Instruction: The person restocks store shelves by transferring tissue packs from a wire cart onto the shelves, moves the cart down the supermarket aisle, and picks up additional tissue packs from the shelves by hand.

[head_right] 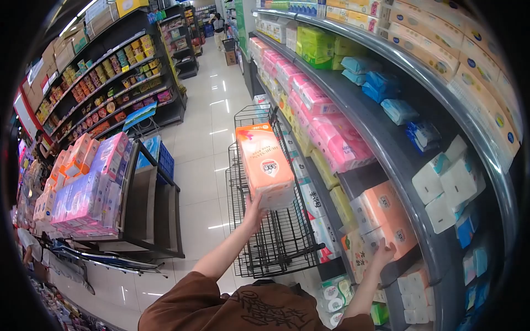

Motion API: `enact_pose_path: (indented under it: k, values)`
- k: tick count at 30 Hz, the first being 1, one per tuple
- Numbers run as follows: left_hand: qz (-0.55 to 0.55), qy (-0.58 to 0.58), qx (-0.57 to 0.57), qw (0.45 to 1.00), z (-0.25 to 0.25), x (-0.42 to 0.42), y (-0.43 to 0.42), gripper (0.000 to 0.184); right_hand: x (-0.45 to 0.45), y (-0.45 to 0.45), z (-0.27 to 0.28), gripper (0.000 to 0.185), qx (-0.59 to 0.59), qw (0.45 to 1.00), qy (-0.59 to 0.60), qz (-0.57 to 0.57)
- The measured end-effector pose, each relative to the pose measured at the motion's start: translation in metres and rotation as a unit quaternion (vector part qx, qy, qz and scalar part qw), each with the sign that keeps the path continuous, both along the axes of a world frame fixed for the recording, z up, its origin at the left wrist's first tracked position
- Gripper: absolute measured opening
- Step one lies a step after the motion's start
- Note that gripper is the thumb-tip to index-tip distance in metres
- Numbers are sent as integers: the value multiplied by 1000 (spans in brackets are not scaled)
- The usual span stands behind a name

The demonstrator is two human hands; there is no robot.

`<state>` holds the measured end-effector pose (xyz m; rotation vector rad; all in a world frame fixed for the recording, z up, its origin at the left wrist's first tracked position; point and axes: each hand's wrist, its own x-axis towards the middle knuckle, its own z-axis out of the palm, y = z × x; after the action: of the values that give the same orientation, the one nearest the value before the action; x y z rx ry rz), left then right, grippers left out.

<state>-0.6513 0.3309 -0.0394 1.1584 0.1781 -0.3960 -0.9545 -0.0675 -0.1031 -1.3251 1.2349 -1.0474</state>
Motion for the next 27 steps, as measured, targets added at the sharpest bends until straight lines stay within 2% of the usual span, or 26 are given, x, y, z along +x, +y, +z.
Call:
enact_pose_path:
  k: [3, 5, 6, 7, 9, 11, 13, 16, 17, 19, 21, 23, 24, 27]
  values:
    - [32, -60, 7, 998, -34, 30, -6, 96, -4, -20, -10, 70, -6, 997, -53, -57]
    - [35, -152, 5, 988, -54, 50, -13, 89, 1, 17, 23, 77, 22, 994, -50, -98]
    - [31, -174, -17, 984, -57, 58, -14, 87, 3, 35, 35, 74, 50, 993, -37, -98]
    - [60, -112, -2, 992, -50, 58, -17, 82, -1, 49, 44, 72, 79, 992, -24, -100]
    - [44, -139, -59, 988, -53, 75, -12, 76, -16, 57, 36, 58, 118, 993, -3, -10]
    - [58, -88, -72, 992, -56, 86, -7, 78, -16, 72, 59, 53, 194, 980, -42, 25]
    - [81, -61, 6, 995, -57, 81, -1, 75, -26, 59, 58, 57, 299, 944, -132, 56]
    - [81, -89, 127, 985, -66, 31, 17, 75, -23, 31, 62, 57, 368, 888, -262, 79]
    - [56, -110, 109, 986, -74, 9, 26, 69, -23, 25, 59, 56, 380, 870, -306, 78]
    - [-14, -98, 92, 991, -43, -43, 42, 59, -27, -1, 25, 58, 324, 894, -293, 101]
    - [-29, -108, 76, 991, -45, -72, 54, 47, -27, -8, 19, 56, 245, 931, -254, 99]
    - [-50, -117, 86, 988, -49, -92, 65, 40, -21, 19, 59, 50, 142, 969, -187, 75]
    - [-63, -108, 93, 988, -36, -102, 68, 32, -15, 46, 97, 43, 103, 975, -183, 68]
    - [-113, -104, 78, 985, -33, -117, 79, 29, -3, 123, 167, 40, 35, 981, -169, 84]
